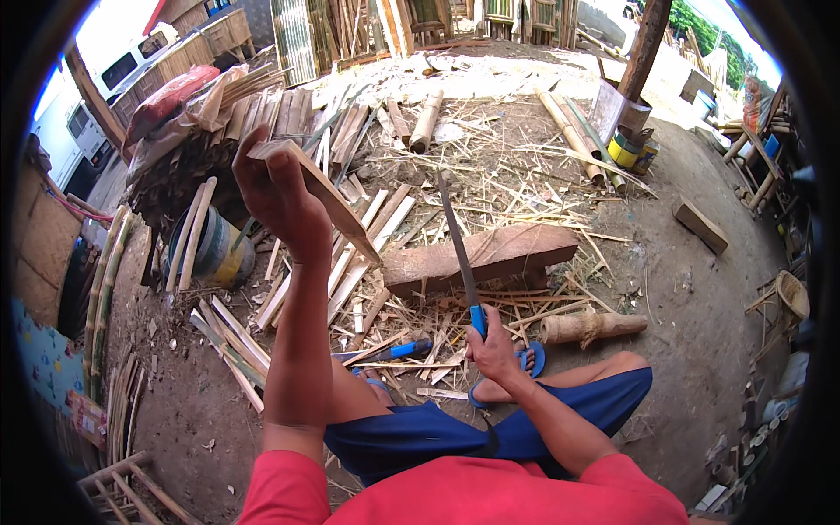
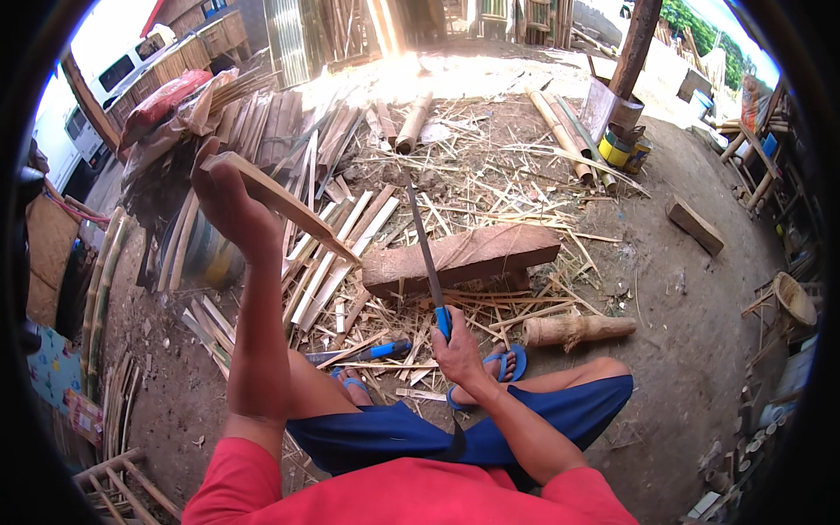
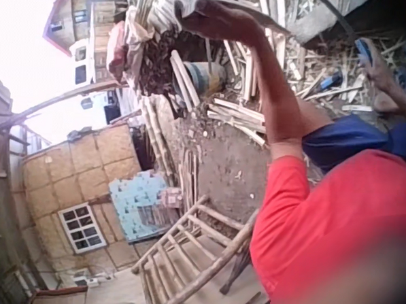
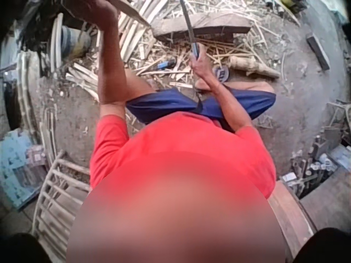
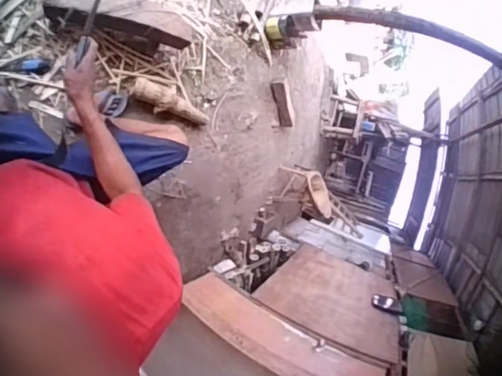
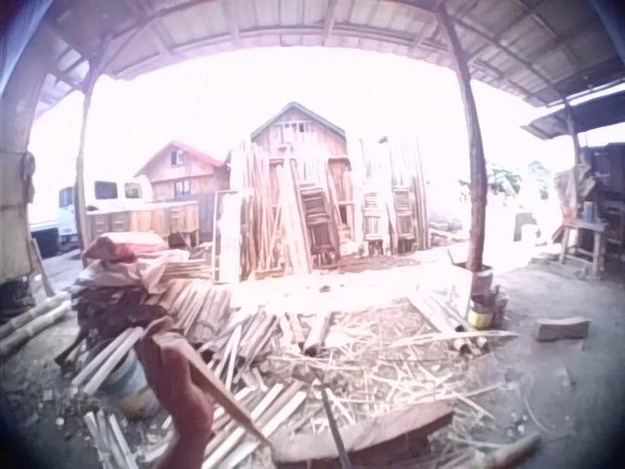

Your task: The person sits on the ground and uses a knife to shave thin strips from a wooden plank. They repeatedly hold the plank in one hand and draw the knife along its surface, then place the shaved pieces on the ground.

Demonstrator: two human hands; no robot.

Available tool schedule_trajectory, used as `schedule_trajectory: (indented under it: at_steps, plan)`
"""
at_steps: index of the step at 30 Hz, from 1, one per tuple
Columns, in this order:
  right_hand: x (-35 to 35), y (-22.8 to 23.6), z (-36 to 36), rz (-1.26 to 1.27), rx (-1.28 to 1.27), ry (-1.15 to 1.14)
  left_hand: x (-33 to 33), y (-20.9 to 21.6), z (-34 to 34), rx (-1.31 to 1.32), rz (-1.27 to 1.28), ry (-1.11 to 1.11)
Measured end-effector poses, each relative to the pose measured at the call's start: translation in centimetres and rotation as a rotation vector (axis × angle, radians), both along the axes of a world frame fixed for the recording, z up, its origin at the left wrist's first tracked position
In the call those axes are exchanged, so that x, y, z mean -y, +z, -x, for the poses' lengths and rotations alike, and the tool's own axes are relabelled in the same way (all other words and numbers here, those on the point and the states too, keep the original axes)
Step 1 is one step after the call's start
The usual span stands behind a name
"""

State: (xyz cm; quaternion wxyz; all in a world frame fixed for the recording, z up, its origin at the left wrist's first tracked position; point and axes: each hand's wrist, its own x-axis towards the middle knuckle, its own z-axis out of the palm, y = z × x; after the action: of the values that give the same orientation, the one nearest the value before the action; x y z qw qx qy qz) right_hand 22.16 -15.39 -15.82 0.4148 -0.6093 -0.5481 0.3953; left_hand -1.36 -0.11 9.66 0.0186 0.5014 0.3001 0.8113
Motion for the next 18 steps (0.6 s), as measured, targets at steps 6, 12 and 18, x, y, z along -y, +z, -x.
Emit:
schedule_trajectory:
  at_steps: [6,12,18]
  plan:
    - [-0.8,7.2,0.3,-0.012,0.034,0.089,2.8,1.0,-1.5,0.039,0.141,-0.129]
    - [-0.7,15.7,1.1,-0.306,0.068,0.120,3.9,-1.7,-3.5,-0.037,0.065,-0.286]
    - [-2.3,20.7,2.6,-0.542,0.132,0.153,4.6,-1.7,-4.8,-0.017,0.102,-0.288]
